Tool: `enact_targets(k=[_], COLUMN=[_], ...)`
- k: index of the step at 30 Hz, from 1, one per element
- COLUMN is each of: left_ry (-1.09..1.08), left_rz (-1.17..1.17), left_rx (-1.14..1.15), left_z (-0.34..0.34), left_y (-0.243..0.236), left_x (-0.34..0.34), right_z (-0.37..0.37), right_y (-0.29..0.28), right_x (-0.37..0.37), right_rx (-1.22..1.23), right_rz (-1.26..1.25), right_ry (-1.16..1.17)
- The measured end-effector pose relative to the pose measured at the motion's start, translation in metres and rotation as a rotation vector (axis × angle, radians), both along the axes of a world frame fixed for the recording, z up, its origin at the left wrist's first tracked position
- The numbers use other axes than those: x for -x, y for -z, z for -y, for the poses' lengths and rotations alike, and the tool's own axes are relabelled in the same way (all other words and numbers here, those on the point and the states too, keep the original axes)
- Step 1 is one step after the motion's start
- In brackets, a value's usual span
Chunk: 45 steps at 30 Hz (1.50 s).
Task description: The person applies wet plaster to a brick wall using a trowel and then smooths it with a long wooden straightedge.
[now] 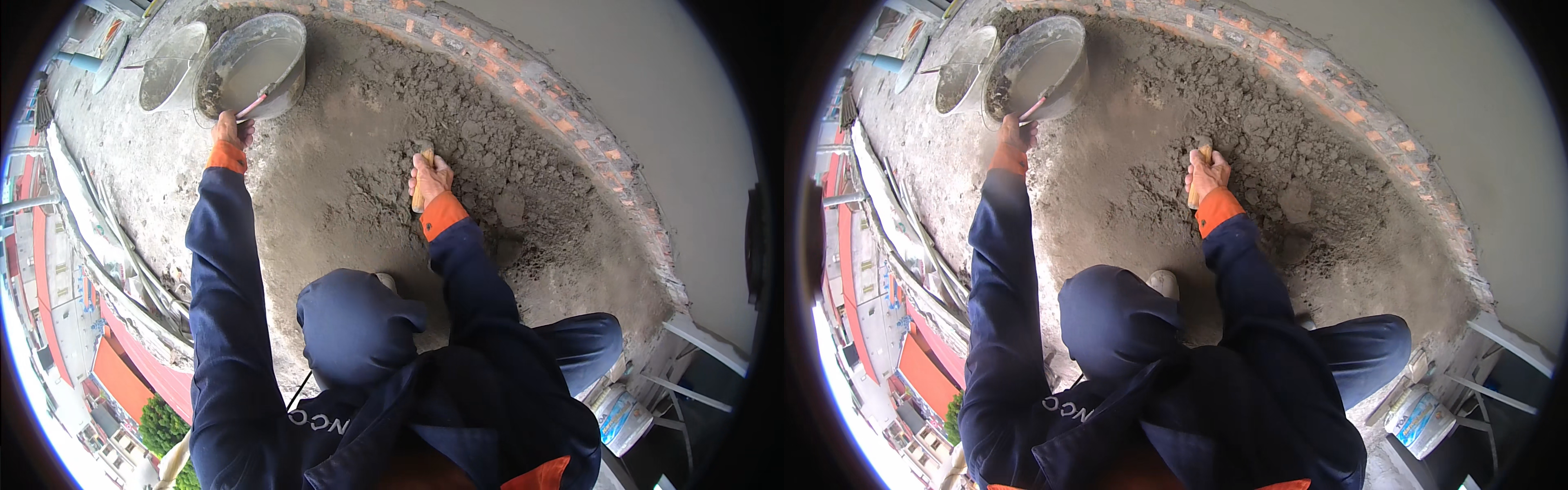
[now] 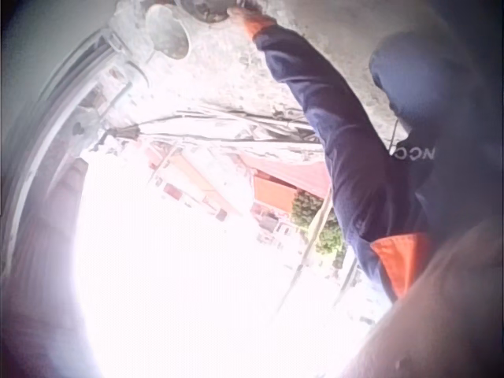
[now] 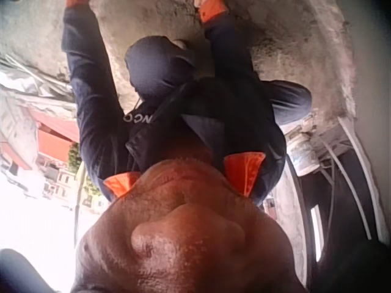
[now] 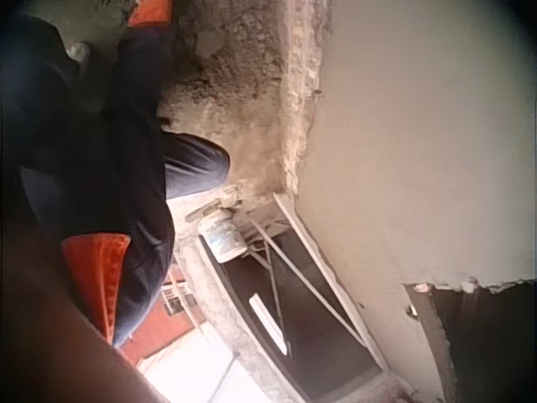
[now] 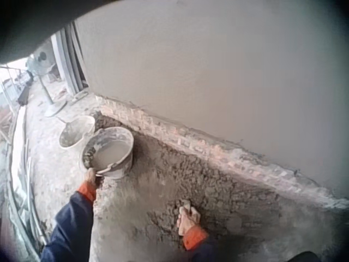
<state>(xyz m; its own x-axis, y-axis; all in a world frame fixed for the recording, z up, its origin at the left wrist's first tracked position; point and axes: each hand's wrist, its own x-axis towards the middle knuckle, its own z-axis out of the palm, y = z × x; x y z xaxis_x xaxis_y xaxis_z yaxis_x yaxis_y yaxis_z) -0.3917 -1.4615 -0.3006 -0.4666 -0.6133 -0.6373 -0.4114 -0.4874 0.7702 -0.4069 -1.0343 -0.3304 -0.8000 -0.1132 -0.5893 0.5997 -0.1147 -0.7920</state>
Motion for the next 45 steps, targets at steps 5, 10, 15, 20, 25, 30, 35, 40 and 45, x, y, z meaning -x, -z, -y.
enact_targets(k=[5, 10, 15, 20, 25, 30, 35, 40, 45], left_ry=[-0.004, 0.035, 0.041, 0.064, 0.096, 0.075, 0.002, 0.028, 0.014], left_rz=[-0.048, -0.12, -0.057, -0.062, -0.073, -0.081, -0.084, -0.046, -0.036], left_rx=[0.055, 0.067, -0.002, 0.019, 0.045, 0.156, 0.037, 0.058, 0.067], left_z=[0.0, -0.001, 0.003, 0.009, 0.009, -0.001, -0.012, -0.015, -0.01], left_y=[0.003, 0.005, 0.006, 0.011, 0.014, 0.008, -0.006, -0.012, -0.006], left_x=[-0.002, -0.004, -0.002, 0.001, -0.001, -0.001, -0.001, -0.004, -0.002], right_z=[-0.053, -0.043, 0.022, -0.049, -0.104, -0.146, -0.078, 0.079, 0.081], right_y=[-0.042, -0.056, -0.009, -0.01, -0.042, -0.073, -0.084, -0.057, -0.023], right_x=[-0.021, -0.064, -0.171, -0.128, -0.076, -0.054, -0.072, -0.075, -0.001], right_rx=[0.229, 0.226, -0.093, 0.03, -0.108, 0.174, 0.217, 0.035, 0.096], right_rz=[-0.031, -0.079, -0.783, 0.058, -0.07, -0.054, -0.154, 0.077, 0.098], right_ry=[0.14, -0.01, -0.722, -0.367, -0.169, 0.214, 0.007, -0.487, -0.154])
